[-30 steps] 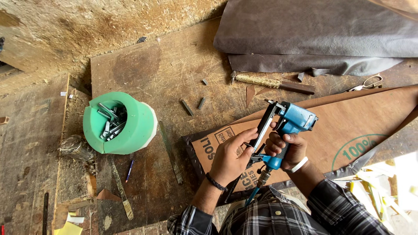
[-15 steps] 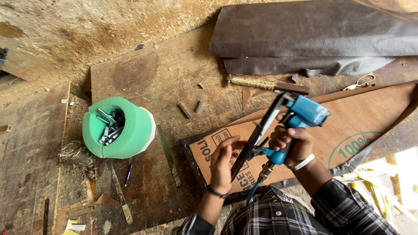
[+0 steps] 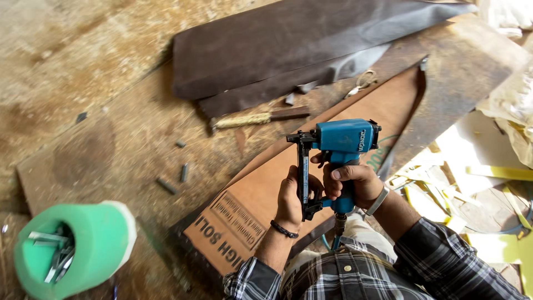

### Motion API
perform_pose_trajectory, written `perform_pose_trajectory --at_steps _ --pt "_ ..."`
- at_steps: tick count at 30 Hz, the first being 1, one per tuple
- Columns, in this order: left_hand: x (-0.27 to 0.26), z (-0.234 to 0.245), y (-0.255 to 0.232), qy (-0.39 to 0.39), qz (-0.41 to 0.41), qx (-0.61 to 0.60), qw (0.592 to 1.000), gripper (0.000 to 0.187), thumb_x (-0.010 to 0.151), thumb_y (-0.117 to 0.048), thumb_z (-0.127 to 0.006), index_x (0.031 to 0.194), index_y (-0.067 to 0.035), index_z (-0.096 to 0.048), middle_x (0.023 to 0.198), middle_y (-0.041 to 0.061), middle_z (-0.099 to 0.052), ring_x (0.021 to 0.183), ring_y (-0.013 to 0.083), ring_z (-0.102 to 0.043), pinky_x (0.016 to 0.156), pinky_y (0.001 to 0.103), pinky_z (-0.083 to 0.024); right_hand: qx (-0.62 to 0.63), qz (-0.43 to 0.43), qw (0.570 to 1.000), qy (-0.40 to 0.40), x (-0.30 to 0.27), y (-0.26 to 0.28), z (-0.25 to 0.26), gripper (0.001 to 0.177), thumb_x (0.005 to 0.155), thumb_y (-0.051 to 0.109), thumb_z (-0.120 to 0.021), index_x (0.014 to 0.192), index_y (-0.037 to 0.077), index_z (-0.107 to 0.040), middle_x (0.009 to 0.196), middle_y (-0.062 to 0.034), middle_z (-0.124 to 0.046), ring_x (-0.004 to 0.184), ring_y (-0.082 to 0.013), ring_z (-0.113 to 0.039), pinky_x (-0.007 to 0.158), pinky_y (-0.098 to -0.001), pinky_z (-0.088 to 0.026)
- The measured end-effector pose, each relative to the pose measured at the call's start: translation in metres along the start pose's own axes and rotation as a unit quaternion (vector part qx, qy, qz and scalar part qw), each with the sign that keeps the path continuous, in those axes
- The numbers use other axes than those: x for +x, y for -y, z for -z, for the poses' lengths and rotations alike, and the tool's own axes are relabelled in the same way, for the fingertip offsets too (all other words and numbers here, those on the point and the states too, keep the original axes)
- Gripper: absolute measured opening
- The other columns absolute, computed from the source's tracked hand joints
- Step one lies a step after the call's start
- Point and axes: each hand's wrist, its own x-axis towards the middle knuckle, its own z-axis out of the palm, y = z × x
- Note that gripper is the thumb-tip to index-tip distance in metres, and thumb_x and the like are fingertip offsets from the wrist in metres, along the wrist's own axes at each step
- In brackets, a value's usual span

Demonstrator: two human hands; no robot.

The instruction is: The person staples dark brown fabric onto a wooden board using a pneumatic staple gun. They repeatedly pull the fabric taut, align the edges, and drive staples along the perimeter to secure the material.

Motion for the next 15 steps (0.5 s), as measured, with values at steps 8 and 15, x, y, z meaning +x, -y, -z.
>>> perform_pose_trajectory --at_steps 8,15 --pt "0.096 -0.050 0.076 -0.065 0.079 0.331 0.938 0.035 0.096 -0.038 -0.064 0.104 -0.006 -0.074 0.087 0.002 -0.076 0.079 0.0131 -0.070 0.071 0.032 -0.057 -0.365 -0.012 0.894 -0.259 -0.019 0.089 0.180 0.037 0.082 0.011 -0.078 0.112 -0.008 -0.069 0.078 -0.0042 -0.066 0.063 -0.0128 -0.060 0.055 -0.0317 -0.050" --pt "0.200 -0.157 0.152 -0.090 0.057 0.565 0.818 0.032 0.094 -0.040 -0.068 0.106 -0.011 -0.074 0.097 0.009 -0.076 0.089 0.0244 -0.073 0.077 0.038 -0.057 -0.691 -0.056 0.660 -0.290 -0.015 0.165 0.418 0.081 0.080 0.025 -0.084 0.153 0.028 -0.050 0.101 -0.0194 -0.071 0.094 -0.0346 -0.069 0.082 -0.0424 -0.052"
